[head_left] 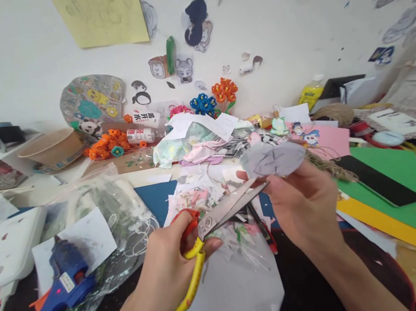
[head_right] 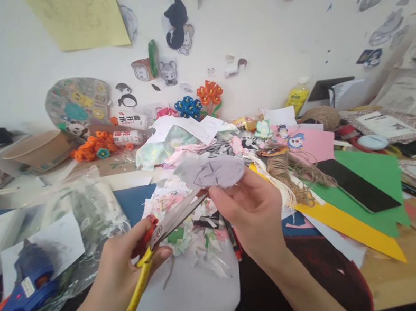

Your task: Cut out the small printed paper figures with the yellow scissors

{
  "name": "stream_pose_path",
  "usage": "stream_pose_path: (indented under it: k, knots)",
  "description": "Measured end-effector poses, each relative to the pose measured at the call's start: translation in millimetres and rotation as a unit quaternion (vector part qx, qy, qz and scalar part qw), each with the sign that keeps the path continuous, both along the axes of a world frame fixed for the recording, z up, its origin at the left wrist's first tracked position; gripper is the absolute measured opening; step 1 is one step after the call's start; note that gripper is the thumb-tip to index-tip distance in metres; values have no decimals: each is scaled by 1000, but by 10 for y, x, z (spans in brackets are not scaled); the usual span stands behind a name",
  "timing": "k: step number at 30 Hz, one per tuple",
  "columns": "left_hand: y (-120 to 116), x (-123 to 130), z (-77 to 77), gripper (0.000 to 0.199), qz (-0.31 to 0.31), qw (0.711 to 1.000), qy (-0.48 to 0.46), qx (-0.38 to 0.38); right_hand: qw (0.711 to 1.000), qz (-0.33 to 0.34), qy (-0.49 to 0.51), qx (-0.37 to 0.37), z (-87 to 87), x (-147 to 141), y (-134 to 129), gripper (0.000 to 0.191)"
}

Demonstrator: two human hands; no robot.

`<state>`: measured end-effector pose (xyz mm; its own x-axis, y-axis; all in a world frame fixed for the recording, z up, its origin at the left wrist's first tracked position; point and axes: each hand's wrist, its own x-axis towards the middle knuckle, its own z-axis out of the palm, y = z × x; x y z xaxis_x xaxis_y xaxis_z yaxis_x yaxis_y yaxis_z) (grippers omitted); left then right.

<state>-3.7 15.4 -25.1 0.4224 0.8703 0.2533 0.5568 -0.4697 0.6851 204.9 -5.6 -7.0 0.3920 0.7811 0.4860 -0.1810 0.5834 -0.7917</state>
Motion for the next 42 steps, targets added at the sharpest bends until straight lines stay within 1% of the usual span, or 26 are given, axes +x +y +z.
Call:
stream_pose_path:
  k: [4,8,13,19,23,32,37,42]
  knots:
    - [-3,8,15,39,-16,1000,-4,-7,1000,9,14,-8,0,-12,-17,18]
    - [-5,9,16,40,-31,999,-9,-11,1000,18,16,3,7,-24,-23,15]
    - [-2,21,13,39,-33,999,-17,-6,1000,9,5,5,21,-32,-31,14]
    - [3,32,13,40,-33,999,-16,14,1000,16,23,11,30,-27,-44,14]
    - [0,24,1,42,-31,999,-17,27,1000,24,8,12,32,-26,-50,14]
    - [-6,32,14,41,-30,999,-19,24,999,28,20,12,43,-37,-53,15]
    - [-9,25,-2,42,-30,999,-22,26,1000,8,18,3,47,-37,-53,13]
    - [-17,15,-7,42,-30,999,-16,29,1000,16,6,7,45,-33,-54,14]
